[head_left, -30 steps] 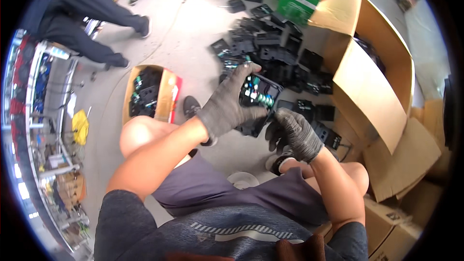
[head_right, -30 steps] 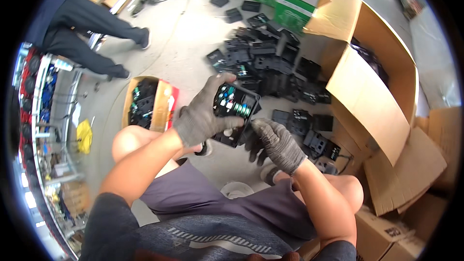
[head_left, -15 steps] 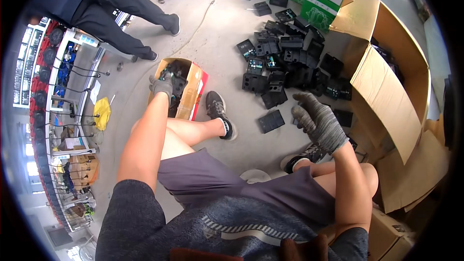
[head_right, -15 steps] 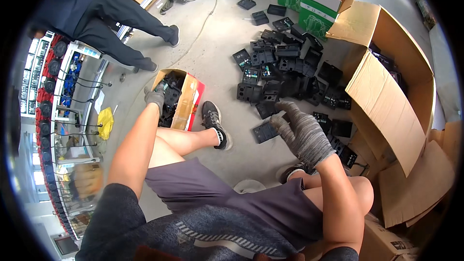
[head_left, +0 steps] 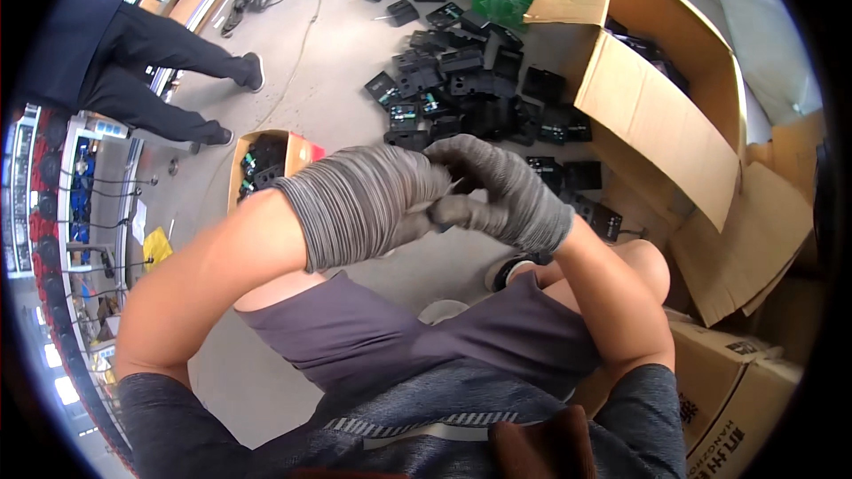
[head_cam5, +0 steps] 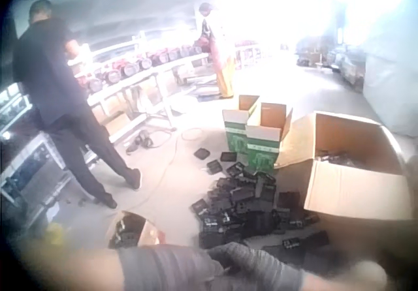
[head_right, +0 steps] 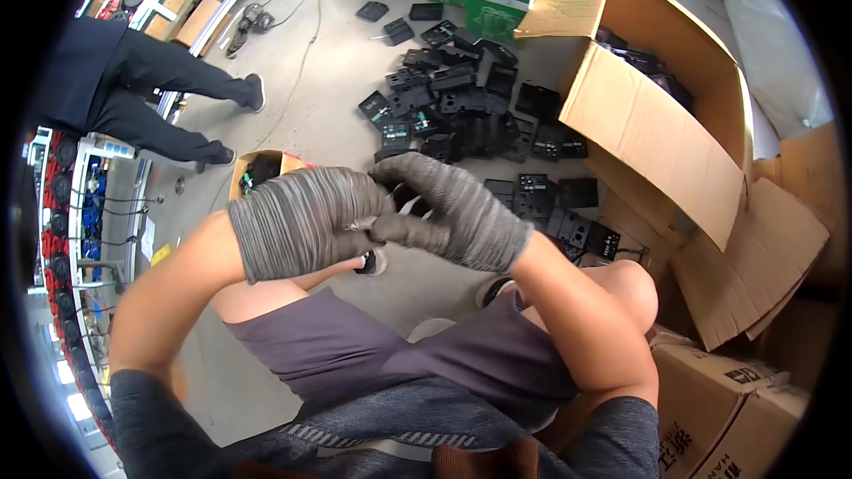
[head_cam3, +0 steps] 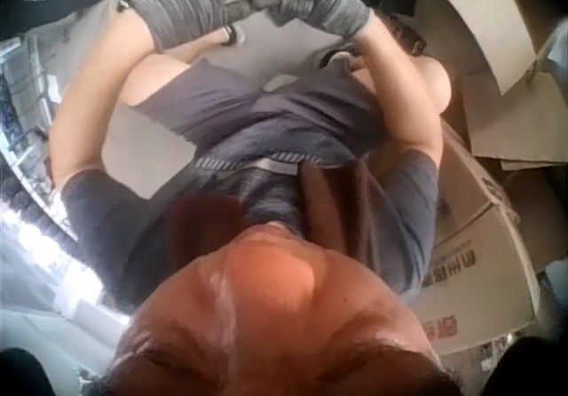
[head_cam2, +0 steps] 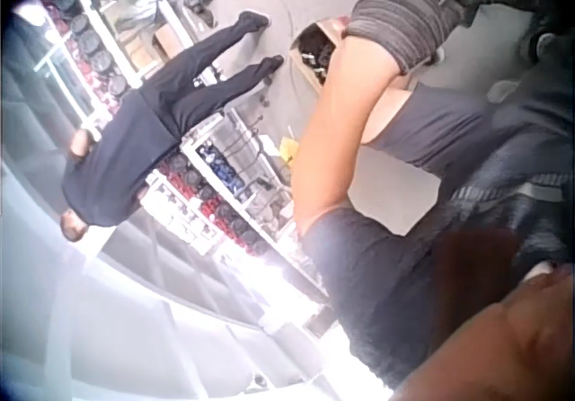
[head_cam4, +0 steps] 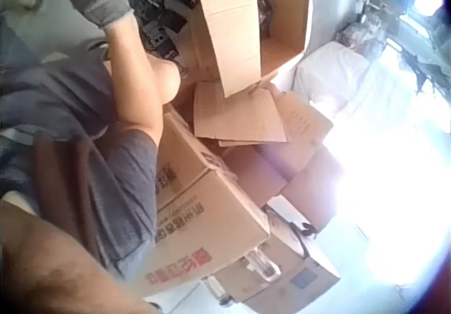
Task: The person, wearing gloves, picks up black plastic components from a pile on the floor and inserts small circular pieces into the circular openings on the housings.
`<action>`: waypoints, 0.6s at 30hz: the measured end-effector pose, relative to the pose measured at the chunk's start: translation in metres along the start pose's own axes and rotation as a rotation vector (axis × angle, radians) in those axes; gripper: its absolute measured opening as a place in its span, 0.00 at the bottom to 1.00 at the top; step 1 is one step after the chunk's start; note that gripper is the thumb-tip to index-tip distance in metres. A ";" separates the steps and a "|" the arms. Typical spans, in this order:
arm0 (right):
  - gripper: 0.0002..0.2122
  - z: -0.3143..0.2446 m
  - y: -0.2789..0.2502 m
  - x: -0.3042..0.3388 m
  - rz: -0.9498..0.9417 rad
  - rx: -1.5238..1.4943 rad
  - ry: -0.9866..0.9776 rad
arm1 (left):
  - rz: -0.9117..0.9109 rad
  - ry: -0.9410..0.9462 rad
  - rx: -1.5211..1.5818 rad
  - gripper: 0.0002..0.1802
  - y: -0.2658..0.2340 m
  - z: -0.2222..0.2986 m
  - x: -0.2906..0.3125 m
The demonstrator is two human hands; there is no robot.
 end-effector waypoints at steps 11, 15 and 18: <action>0.19 0.004 -0.021 0.007 0.072 0.552 0.054 | 0.557 0.136 1.486 0.16 0.036 -0.022 -0.044; 0.16 -0.004 -0.031 0.009 0.115 0.533 0.046 | 0.539 0.141 1.577 0.21 0.040 -0.022 -0.045; 0.15 -0.017 -0.043 0.012 0.144 0.539 -0.055 | 0.407 0.287 1.646 0.32 0.029 -0.004 -0.040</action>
Point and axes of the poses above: each hand's wrist, its own x-axis away from the middle knuckle, its own y-axis out of the palm, z = x × y, the point moved 10 cm from there along -x, towards the middle knuckle, and after that the axes turned 5 degrees about -x, right-handed, at the moved point
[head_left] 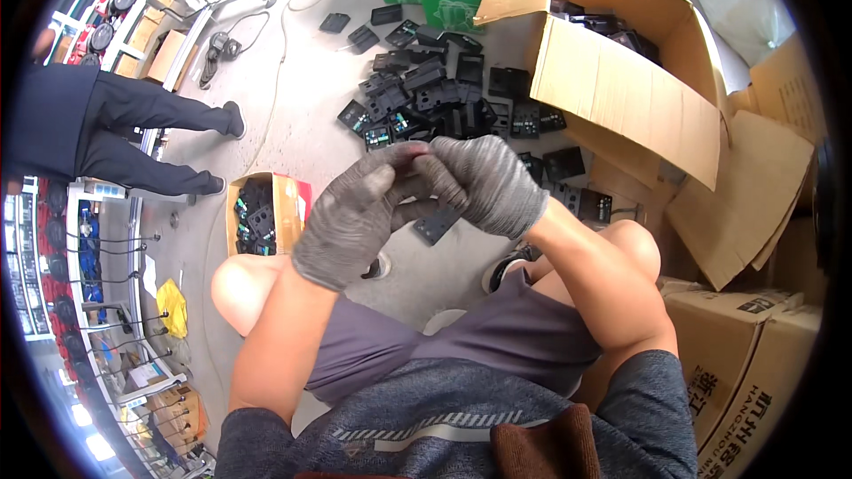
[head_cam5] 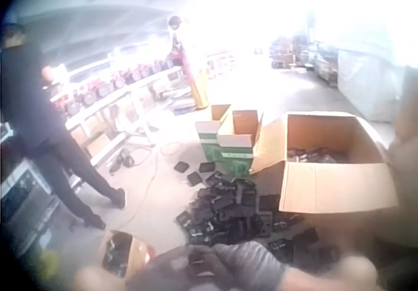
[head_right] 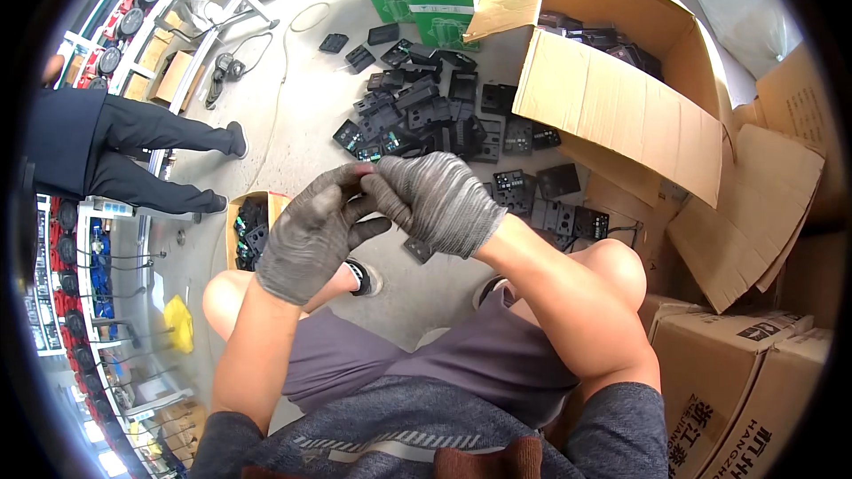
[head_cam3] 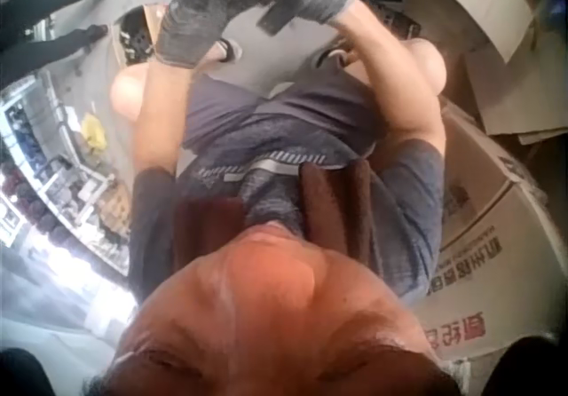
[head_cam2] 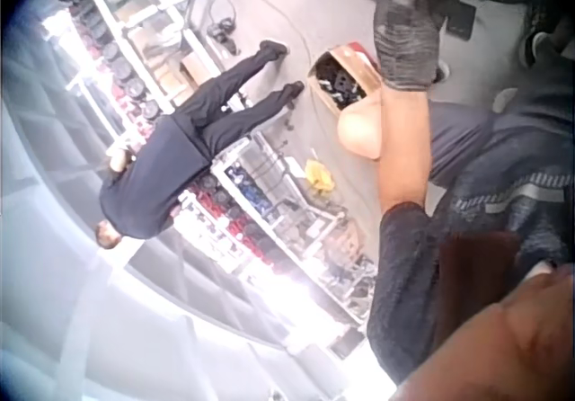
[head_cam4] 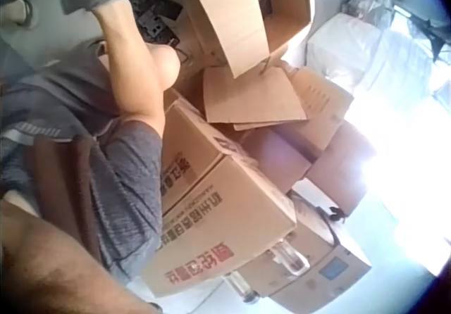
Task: The person, wearing gloves, picks up black plastic components from a pile on the floor and inserts small circular pieces into the circular openings on the housings.
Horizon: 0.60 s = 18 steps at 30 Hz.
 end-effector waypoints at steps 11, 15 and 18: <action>0.13 -0.017 -0.042 -0.003 0.253 0.489 -0.166 | -0.099 0.079 0.023 0.48 0.036 0.013 0.016; 0.16 -0.002 0.002 -0.001 -0.060 -0.526 0.118 | -0.155 0.191 0.469 0.40 0.010 0.009 0.019; 0.17 -0.007 0.033 0.009 -0.199 -0.540 0.116 | -0.136 0.235 0.524 0.38 0.009 0.011 0.020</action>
Point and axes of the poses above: each hand's wrist, its own x-axis away from the middle knuckle, its own y-axis out of the palm, z = x × y, the point moved 10 cm from there along -x, towards the middle knuckle, and after that the axes turned 5 degrees about -x, right-handed, at the moved point
